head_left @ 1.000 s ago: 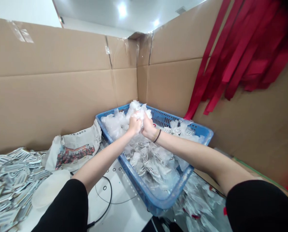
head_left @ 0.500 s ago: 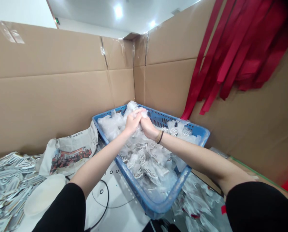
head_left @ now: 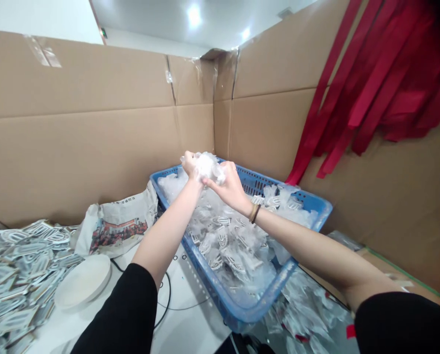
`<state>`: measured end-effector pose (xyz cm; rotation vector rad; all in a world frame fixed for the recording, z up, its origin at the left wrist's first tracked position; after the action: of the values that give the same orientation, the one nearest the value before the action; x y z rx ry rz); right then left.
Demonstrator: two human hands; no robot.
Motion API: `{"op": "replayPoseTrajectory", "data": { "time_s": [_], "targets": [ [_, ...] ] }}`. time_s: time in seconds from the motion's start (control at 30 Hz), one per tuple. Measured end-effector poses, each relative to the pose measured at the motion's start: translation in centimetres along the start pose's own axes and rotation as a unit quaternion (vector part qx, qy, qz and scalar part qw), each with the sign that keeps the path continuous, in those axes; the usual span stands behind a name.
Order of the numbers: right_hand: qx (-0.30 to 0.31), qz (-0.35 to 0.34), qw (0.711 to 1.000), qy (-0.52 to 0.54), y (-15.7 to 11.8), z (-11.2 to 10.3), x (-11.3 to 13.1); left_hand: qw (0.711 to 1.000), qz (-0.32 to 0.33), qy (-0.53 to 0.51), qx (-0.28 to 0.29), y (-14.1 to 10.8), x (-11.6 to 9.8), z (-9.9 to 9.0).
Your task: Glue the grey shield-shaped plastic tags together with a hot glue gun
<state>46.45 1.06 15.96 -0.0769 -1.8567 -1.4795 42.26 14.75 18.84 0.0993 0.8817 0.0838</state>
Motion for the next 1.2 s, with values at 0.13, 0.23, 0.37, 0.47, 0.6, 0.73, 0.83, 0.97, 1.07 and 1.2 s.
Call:
{"op": "replayPoseTrajectory", "data": {
  "time_s": [0.13, 0.23, 0.37, 0.47, 0.6, 0.73, 0.83, 0.97, 1.07, 1.2],
  "targets": [
    [0.018, -0.035, 0.999, -0.033, 0.0, 0.5, -1.7, 0.999, -0.033, -0.004, -0.01, -1.8, 0.8, 0.1],
    [0.002, -0.02, 1.0, -0.023, 0.6, 0.2, -2.6, 0.994, -0.068, 0.017, 0.084, -3.2, 1.5, -0.1],
    [-0.002, -0.001, 1.0, -0.026, 1.4, -0.4, -2.3, 0.965, -0.071, 0.06, 0.246, -4.3, 1.6, -0.7],
    [0.007, 0.029, 0.999, -0.02, 1.7, -0.6, -1.7, 0.963, -0.046, 0.097, 0.247, -4.5, 1.5, -1.0],
    [0.031, 0.136, 0.989, 0.057, 2.0, -0.7, -1.4, 0.976, -0.002, 0.119, 0.184, -3.8, 1.4, -1.1],
    [0.037, 0.296, 0.935, 0.19, 2.9, -1.4, -1.8, 0.984, 0.044, 0.149, 0.088, -2.1, 1.2, -2.0],
    [0.018, 0.38, 0.903, 0.199, 3.9, -2.2, -2.6, 0.98, 0.073, 0.179, 0.042, -1.4, 1.2, -2.8],
    [-0.022, 0.387, 0.91, 0.145, 4.5, -2.5, -4.1, 0.961, 0.134, 0.193, 0.144, -2.6, 1.3, -3.0],
    [-0.048, 0.326, 0.939, 0.101, 4.3, -2.6, -4.7, 0.935, 0.184, 0.211, 0.216, -3.9, 1.1, -3.0],
    [-0.027, 0.248, 0.963, 0.1, 3.8, -2.6, -4.5, 0.93, 0.205, 0.221, 0.211, -4.3, 0.8, -3.1]
  ]
}}
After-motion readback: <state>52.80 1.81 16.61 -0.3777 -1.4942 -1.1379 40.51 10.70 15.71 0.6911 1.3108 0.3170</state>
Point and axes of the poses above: each hand's wrist, its own y-axis towards the middle knuckle, its own z-axis out of the palm, x = y × z, the point moved 2 cm from there along y, towards the middle knuckle, and after that the axes turned 13 degrees about -x, right-handed, at the moved point
